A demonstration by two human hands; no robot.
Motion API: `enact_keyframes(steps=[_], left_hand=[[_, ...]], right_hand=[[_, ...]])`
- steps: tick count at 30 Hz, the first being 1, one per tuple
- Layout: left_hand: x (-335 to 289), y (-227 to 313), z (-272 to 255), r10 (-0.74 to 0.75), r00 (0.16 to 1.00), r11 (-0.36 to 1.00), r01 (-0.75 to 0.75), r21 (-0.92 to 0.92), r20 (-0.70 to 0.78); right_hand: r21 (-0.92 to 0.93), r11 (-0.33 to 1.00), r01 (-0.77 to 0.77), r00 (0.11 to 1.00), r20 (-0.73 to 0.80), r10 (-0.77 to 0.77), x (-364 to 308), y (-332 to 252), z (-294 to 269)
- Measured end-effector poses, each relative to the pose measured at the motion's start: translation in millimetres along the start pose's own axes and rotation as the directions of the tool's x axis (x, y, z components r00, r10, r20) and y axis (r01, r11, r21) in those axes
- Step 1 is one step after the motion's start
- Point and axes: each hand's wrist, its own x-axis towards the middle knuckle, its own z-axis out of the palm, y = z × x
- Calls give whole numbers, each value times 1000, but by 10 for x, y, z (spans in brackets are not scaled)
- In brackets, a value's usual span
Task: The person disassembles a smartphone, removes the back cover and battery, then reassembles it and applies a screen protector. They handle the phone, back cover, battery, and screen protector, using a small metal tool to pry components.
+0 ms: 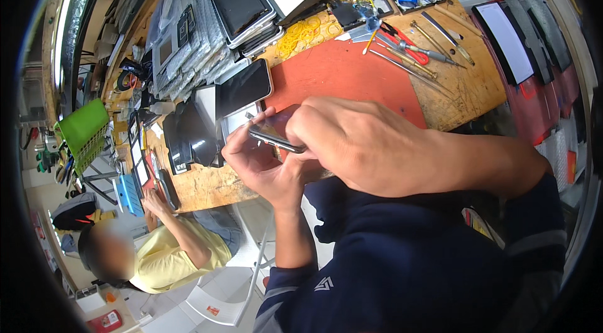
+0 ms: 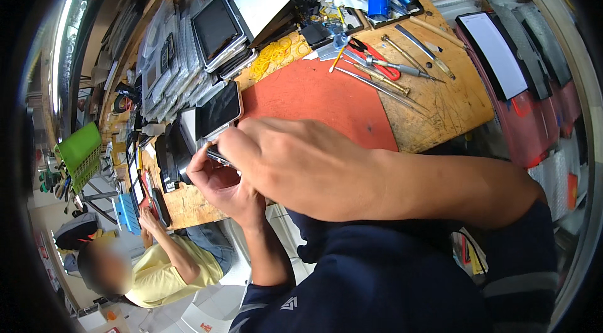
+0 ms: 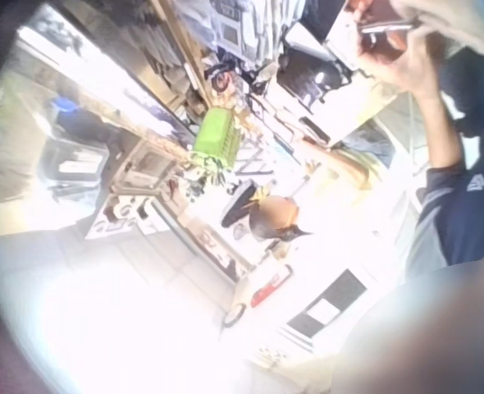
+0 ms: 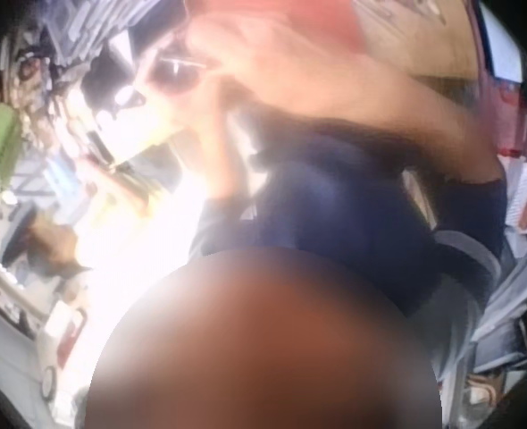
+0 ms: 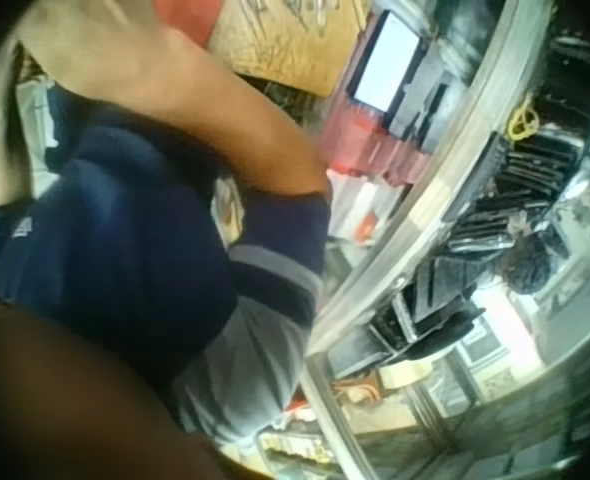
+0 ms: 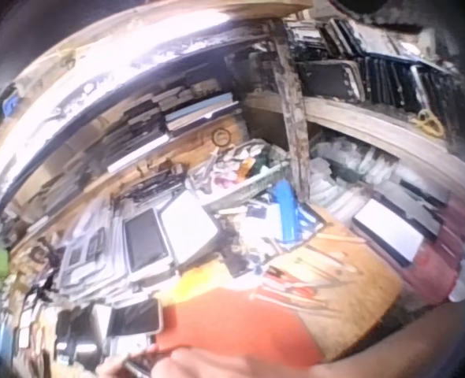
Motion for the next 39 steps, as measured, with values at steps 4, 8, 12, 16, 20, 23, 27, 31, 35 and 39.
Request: enact_keyframes(steps=[4, 8, 12, 16, 20, 23, 27, 31, 35, 39], left_hand=[[33, -33, -35, 53, 997, 998, -50, -43, 55], [24, -6, -9, 29, 999, 999, -30, 35, 12], [25, 31, 25, 79, 997, 986, -77, 146, -8], [13, 70, 44, 96, 995, 981, -91, 171, -21], [23, 102, 21, 16, 1000, 990, -15, 137, -6], [23, 96, 14, 35, 999, 993, -35, 117, 5], [45, 99, -4, 47, 998, 993, -50, 104, 30], [107, 123, -37, -19, 996, 999, 16, 33, 85], [277, 51, -56, -37, 951, 990, 77, -119, 307], [448, -69, 27, -83, 928, 899, 228, -375, 364]], right_hand=[[-10, 999, 53, 998, -30, -53, -18, 97, 10], [-27, 999, 20, 1000, 6, -20, -57, 216, 72], [-65, 998, -22, 998, 65, 27, -162, 365, 119], [-117, 993, -22, 997, 69, 30, -267, 500, 198], [-160, 986, -53, 994, 90, 68, -338, 606, 250], [-251, 968, -8, 995, 89, 32, -385, 653, 278], [-258, 963, -76, 985, 132, 113, -423, 692, 314], [-289, 954, -85, 983, 131, 128, -404, 671, 302], [-304, 942, -142, 944, 243, 221, -312, 542, 130], [-91, 993, -79, 988, -140, 66, -52, 468, -89]])
